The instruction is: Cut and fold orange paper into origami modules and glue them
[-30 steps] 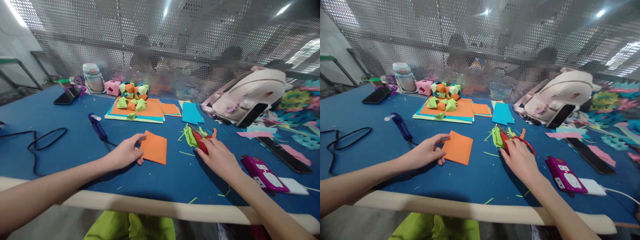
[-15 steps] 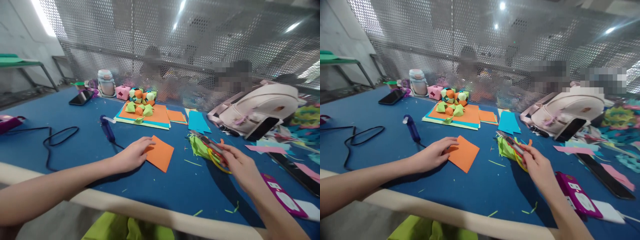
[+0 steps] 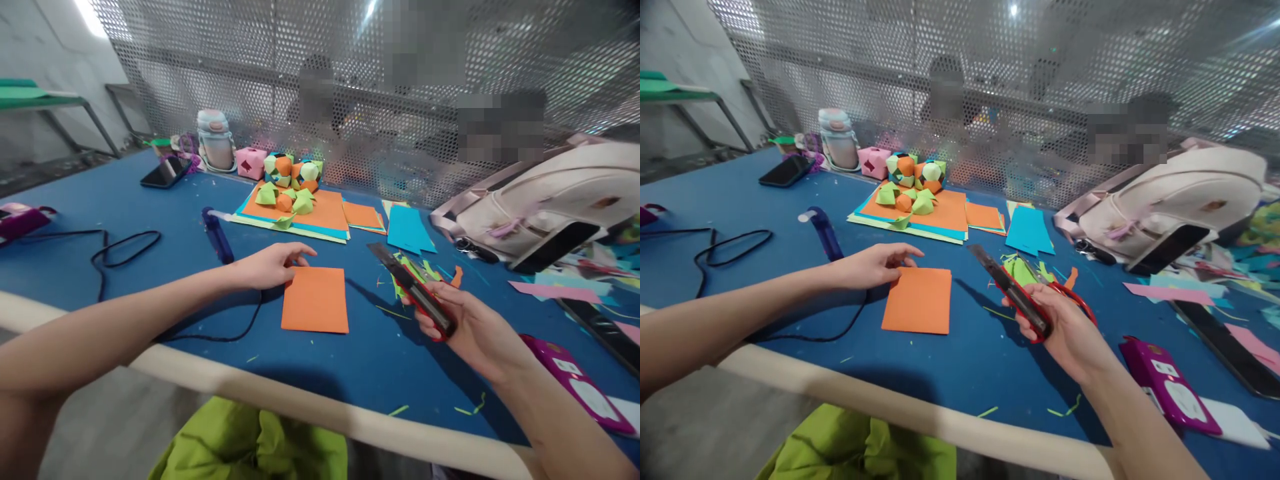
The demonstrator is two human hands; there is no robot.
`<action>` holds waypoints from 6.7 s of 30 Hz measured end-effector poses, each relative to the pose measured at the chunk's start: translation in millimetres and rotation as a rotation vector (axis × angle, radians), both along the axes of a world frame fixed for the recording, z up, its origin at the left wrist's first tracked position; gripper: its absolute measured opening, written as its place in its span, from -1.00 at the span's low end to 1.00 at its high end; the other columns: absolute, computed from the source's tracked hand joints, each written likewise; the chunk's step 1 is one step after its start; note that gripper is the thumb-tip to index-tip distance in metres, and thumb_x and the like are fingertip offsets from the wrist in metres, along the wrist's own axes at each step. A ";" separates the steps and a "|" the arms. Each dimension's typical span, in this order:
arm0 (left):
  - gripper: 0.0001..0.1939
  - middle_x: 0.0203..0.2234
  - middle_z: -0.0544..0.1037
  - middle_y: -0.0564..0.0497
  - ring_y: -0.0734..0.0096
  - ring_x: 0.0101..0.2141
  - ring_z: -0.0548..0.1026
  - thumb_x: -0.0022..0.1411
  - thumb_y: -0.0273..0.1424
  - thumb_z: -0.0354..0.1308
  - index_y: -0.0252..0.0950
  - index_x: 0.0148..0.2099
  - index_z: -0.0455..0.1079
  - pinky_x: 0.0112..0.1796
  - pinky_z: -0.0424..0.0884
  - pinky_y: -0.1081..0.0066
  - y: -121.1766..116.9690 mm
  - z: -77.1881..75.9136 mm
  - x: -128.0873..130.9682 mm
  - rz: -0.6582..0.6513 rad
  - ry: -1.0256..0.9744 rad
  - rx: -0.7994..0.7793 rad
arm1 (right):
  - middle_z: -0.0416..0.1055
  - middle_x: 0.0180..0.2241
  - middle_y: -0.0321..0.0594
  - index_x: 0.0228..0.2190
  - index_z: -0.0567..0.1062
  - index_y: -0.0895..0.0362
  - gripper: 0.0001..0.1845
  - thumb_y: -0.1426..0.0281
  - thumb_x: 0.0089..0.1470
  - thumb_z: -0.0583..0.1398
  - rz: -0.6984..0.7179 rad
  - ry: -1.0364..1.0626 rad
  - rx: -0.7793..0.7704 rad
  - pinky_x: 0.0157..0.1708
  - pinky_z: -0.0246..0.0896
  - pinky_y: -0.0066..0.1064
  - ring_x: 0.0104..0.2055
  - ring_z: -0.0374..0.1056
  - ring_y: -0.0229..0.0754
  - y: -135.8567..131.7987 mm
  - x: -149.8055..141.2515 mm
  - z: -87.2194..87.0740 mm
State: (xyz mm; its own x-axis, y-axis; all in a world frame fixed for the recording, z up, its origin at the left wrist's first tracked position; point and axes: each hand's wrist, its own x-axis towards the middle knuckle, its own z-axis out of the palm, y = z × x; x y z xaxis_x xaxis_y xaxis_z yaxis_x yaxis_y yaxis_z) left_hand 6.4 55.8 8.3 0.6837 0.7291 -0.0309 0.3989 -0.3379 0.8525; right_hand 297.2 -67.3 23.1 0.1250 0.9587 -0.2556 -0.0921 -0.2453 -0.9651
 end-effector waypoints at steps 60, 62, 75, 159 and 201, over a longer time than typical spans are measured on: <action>-0.47 -0.52 0.27 0.14 0.61 -0.53 0.22 -0.04 -0.58 0.13 -0.31 0.05 0.32 -0.51 0.18 0.56 -24.6 -1.1 2.9 0.053 -0.157 -0.082 | 0.47 -0.50 -0.17 -0.21 0.44 0.03 -0.60 0.23 -0.15 0.33 -0.127 -0.090 -0.212 -0.79 -0.11 -0.49 -0.75 0.09 -0.37 -44.1 1.1 -8.9; -0.47 -0.44 0.34 0.10 0.58 -0.48 0.28 -0.03 -0.57 0.13 -0.30 0.06 0.31 -0.45 0.25 0.54 -26.1 2.7 2.3 0.049 -0.179 -0.113 | 0.48 -0.48 -0.16 -0.18 0.43 0.05 -0.56 0.21 -0.14 0.33 -0.088 -0.099 -0.248 -0.78 -0.12 -0.51 -0.75 0.08 -0.40 -45.0 0.8 -10.2; -0.50 -0.23 0.41 0.01 0.47 -0.30 0.43 -0.01 -0.52 0.17 -0.28 0.04 0.29 -0.28 0.41 0.43 -29.7 7.6 2.3 0.047 -0.270 -0.183 | 0.46 -0.43 -0.17 -0.11 0.44 0.14 -0.47 0.08 -0.04 0.26 0.375 -0.188 -0.394 -0.78 -0.10 -0.58 -0.72 0.11 -0.47 -44.6 5.5 -11.4; -0.57 0.24 0.11 -0.27 0.11 0.27 -0.03 0.35 -0.34 -0.17 -0.29 0.21 0.22 0.20 -0.02 0.11 -23.8 -19.0 15.5 -0.775 0.271 0.807 | 0.38 -0.10 -0.13 -0.02 0.44 -0.04 -0.64 0.23 0.19 0.05 0.570 -1.029 0.329 -0.08 0.28 -0.23 -0.05 0.32 -0.08 -50.9 10.3 -16.6; -0.55 0.26 0.07 -0.21 0.10 0.28 -0.08 0.37 -0.29 -0.23 -0.25 0.22 0.20 0.20 -0.04 0.12 -25.2 -18.3 16.1 -0.766 0.349 0.787 | 0.35 -0.13 -0.15 0.01 0.40 -0.01 -0.65 0.29 0.22 0.02 0.574 -1.034 0.359 -0.16 0.30 -0.31 -0.08 0.29 -0.15 -59.8 -2.4 -19.4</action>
State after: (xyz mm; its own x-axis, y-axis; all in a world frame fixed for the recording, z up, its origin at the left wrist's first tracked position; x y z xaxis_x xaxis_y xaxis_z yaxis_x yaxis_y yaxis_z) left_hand 22.5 30.6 -10.0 0.9993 0.0276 -0.0262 0.0320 -0.9829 0.1816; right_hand 294.8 -127.1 3.6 -0.3496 0.9369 0.0017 0.7873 0.2948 -0.5415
